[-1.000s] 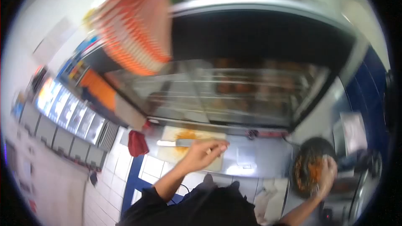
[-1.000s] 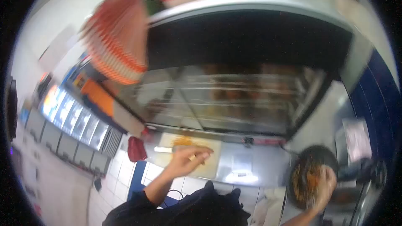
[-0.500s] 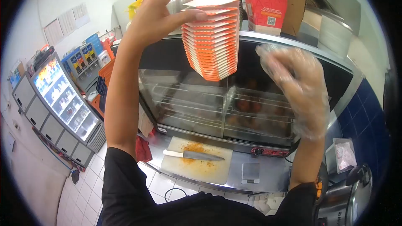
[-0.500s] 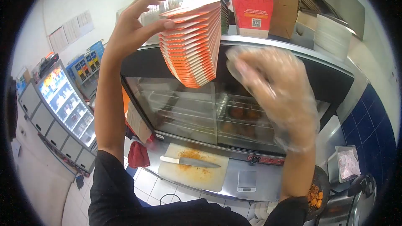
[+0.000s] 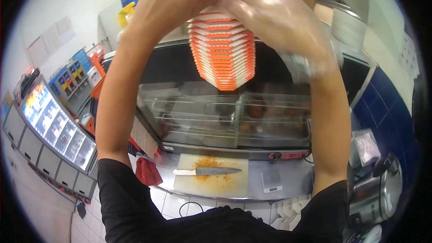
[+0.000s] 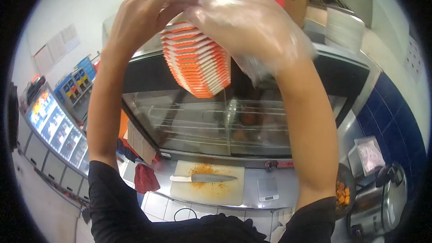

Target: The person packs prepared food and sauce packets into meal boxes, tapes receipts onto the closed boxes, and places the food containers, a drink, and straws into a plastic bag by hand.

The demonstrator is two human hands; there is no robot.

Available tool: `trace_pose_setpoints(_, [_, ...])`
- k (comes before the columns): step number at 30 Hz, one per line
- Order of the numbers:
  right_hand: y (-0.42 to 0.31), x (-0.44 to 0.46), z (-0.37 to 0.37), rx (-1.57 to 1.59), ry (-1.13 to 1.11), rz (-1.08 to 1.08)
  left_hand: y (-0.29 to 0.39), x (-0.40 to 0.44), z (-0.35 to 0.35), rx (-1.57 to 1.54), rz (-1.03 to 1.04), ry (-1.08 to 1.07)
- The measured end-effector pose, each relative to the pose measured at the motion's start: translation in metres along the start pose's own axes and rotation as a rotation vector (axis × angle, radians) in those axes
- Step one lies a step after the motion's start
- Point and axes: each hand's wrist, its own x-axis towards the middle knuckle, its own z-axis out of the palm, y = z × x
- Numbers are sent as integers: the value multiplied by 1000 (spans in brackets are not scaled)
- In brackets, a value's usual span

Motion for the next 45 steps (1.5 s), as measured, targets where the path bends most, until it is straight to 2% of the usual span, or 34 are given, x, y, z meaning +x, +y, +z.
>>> trace_pose_setpoints(1, [3,8,5,30,-136,93,-5,1,5,29,-11,-71])
trace_pose_setpoints(3, [9,12,17,20,-205,135,-20,-3,22,62,-79,-239])
trace_pose_setpoints(4, [12,13,25,21,-223,152,-21,5,23,-32,-70,-292])
trace_pose_setpoints(5, [14,15,30,19,-226,155,-57,-1,55,425,-10,-436])
trace_pose_setpoints(8, [18,9,53,20,-224,159,-38,-7,67,198,-84,-450])
trace_pose_setpoints(12, [24,-9,83,42,-207,187,-3,-25,64,75,-115,-406])
trace_pose_setpoints(18, [30,-24,79,31,-106,226,36,-46,25,-49,-159,-184])
trace_pose_setpoints(25, [29,-92,15,76,164,286,106,-62,-32,-191,-296,110])
trace_pose_setpoints(28, [20,-164,-41,122,329,327,153,-60,-50,-248,-402,267])
trace_pose_setpoints(30, [-1,-244,-82,199,413,419,193,-61,-60,-306,-549,430])
trace_pose_setpoints(32, [-32,-334,-118,278,427,609,251,-61,-63,-385,-763,552])
trace_pose_setpoints(33, [-58,-391,-132,271,381,815,288,-62,-61,-451,-912,534])
trace_pose_setpoints(34, [-84,-447,-147,264,320,1017,333,-68,-57,-535,-1085,414])
trace_pose_setpoints(35, [-118,-497,-151,481,546,1311,378,-75,-51,-624,-1226,187])
trace_pose_setpoints(36, [-153,-546,-155,680,897,1552,424,-95,-38,-728,-1222,-149])
trace_pose_setpoints(37, [-191,-597,-166,449,831,1855,471,-115,-24,-802,-1155,-499])
trace_pose_setpoints(38, [-241,-657,-166,183,768,2120,539,-126,-14,-842,-840,-568])
trace_pose_setpoints(40, [-341,-733,-183,-66,677,2301,674,-147,7,-965,-201,-575])
trace_pose_setpoints(41, [-372,-751,-192,-89,953,2473,722,-95,-1,-1106,-175,-1134])
trace_pose_setpoints(42, [-398,-758,-202,-85,923,2525,776,-89,-12,-1715,-682,-1316])
trace_pose_setpoints(43, [-412,-762,-212,-82,890,2583,830,-82,-23,-2159,-1407,-1345])
trace_pose_setpoints(44, [-412,-760,-220,-46,879,2603,842,-41,-41,-2206,-1288,-1477])
trace_pose_setpoints(45, [-410,-755,-231,-18,694,2585,891,-55,-47,-2112,-1180,-1276])
